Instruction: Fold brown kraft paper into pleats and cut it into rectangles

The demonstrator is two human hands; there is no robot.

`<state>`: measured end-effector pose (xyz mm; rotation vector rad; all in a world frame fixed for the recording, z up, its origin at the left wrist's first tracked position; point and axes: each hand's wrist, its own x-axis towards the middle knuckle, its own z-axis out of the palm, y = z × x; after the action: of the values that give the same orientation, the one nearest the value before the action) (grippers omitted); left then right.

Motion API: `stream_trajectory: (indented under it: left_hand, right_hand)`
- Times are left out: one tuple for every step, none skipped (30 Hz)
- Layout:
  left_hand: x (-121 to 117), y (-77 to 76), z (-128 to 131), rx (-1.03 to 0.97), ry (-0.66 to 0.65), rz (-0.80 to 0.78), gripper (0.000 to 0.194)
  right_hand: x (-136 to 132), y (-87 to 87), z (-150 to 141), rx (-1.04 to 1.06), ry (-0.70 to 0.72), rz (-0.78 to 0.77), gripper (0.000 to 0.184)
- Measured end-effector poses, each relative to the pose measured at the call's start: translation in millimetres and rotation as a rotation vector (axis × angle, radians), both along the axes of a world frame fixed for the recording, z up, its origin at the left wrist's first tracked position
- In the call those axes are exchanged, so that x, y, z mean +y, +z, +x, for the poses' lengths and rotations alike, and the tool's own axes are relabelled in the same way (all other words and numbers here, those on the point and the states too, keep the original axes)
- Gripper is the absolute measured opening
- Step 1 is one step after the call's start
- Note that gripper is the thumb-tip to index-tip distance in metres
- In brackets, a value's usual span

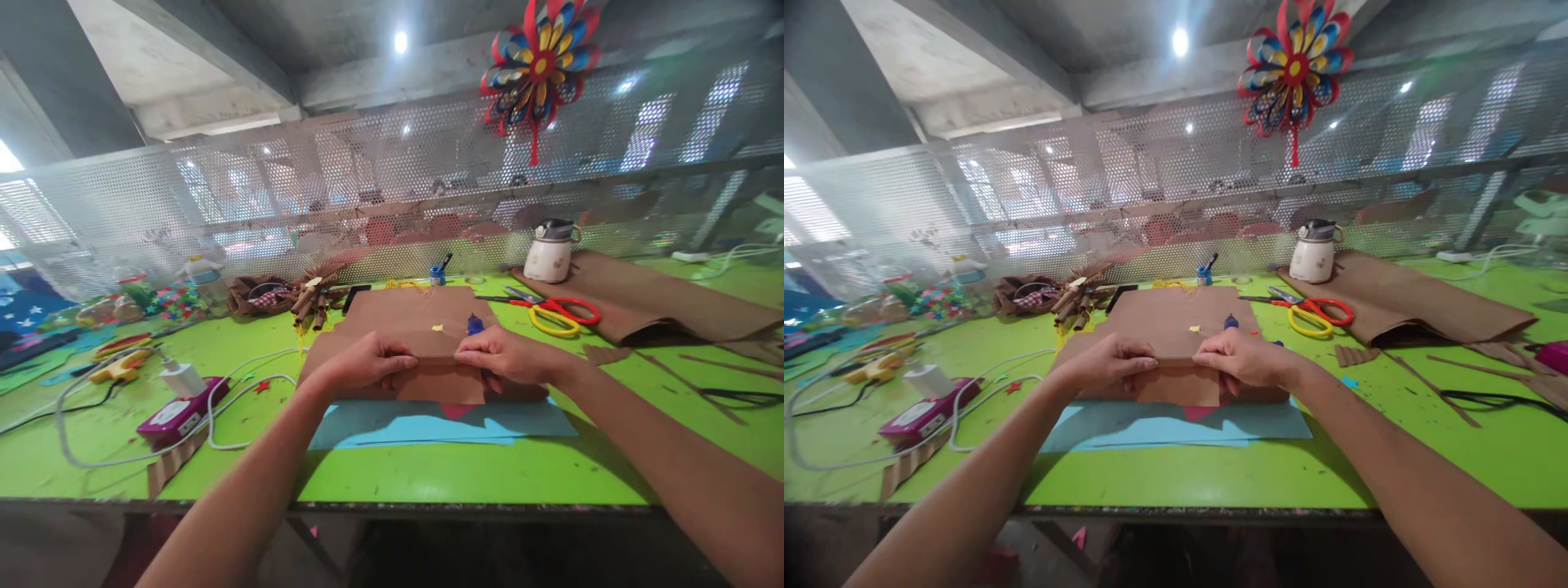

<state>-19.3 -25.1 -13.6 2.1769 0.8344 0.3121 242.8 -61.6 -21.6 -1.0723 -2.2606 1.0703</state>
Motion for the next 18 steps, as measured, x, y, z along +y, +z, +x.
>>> stream_trajectory:
  left_hand:
    - [0,-0.6,0,-0.015,0.018,-0.024,0.034]
    - [0,-1.0,0,-0.031,0.036,-0.043,0.035]
    - [0,-1.2,0,-0.049,0.047,-0.053,0.035]
    - [1,-1.2,0,-0.068,0.05,-0.057,0.035]
    - [1,-1.0,-1,-0.082,0.045,-0.057,0.035]
    - [2,-0.6,-1,-0.093,0.038,-0.059,0.035]
    - [2,0.0,-2,-0.1,0.035,-0.062,0.035]
    - [3,0.8,-3,-0.11,0.043,-0.068,0.034]
    - [4,1.8,-4,-0.122,0.059,-0.074,0.033]
    - [4,2.8,-4,-0.14,0.079,-0.079,0.032]
    - [3,3.7,-5,-0.17,0.098,-0.087,0.031]
    - [2,4.3,-5,-0.216,0.114,-0.108,0.029]
    - [0,4.4,-4,-0.273,0.127,-0.154,0.028]
    - [-2,4.0,-3,-0.336,0.132,-0.232,0.027]
    - [-5,2.9,-1,-0.395,0.128,-0.332,0.027]
    - [-7,1.3,1,-0.442,0.114,-0.444,0.028]
    - [-10,-0.6,4,-0.471,0.092,-0.548,0.029]
    - [-12,-2.8,7,-0.481,0.064,-0.632,0.03]
  right_hand:
    - [0,-0.3,0,0.006,-0.009,0.008,0.039]
    - [0,-0.5,-1,0.011,-0.021,0.016,0.039]
    - [0,-0.8,-1,0.014,-0.034,0.022,0.04]
    - [0,-1.1,0,0.018,-0.045,0.022,0.04]
    - [0,-1.4,0,0.025,-0.052,0.011,0.041]
    - [1,-1.9,2,0.039,-0.053,-0.009,0.042]
    - [2,-2.4,3,0.064,-0.046,-0.035,0.042]
    - [4,-3.0,5,0.104,-0.037,-0.058,0.042]
    - [5,-3.5,7,0.164,-0.033,-0.076,0.043]
    - [7,-3.7,8,0.244,-0.041,-0.087,0.045]
    - [8,-3.6,9,0.334,-0.062,-0.089,0.046]
    - [8,-3.1,9,0.416,-0.088,-0.087,0.047]
    - [7,-2.2,9,0.479,-0.107,-0.085,0.047]
    - [5,-0.8,7,0.517,-0.109,-0.089,0.047]
    - [1,0.8,4,0.529,-0.088,-0.099,0.05]
    - [-3,2.5,0,0.522,-0.049,-0.107,0.054]
    - [-7,4.1,-4,0.504,-0.002,-0.116,0.057]
    - [-12,5.7,-7,0.485,0.045,-0.118,0.056]
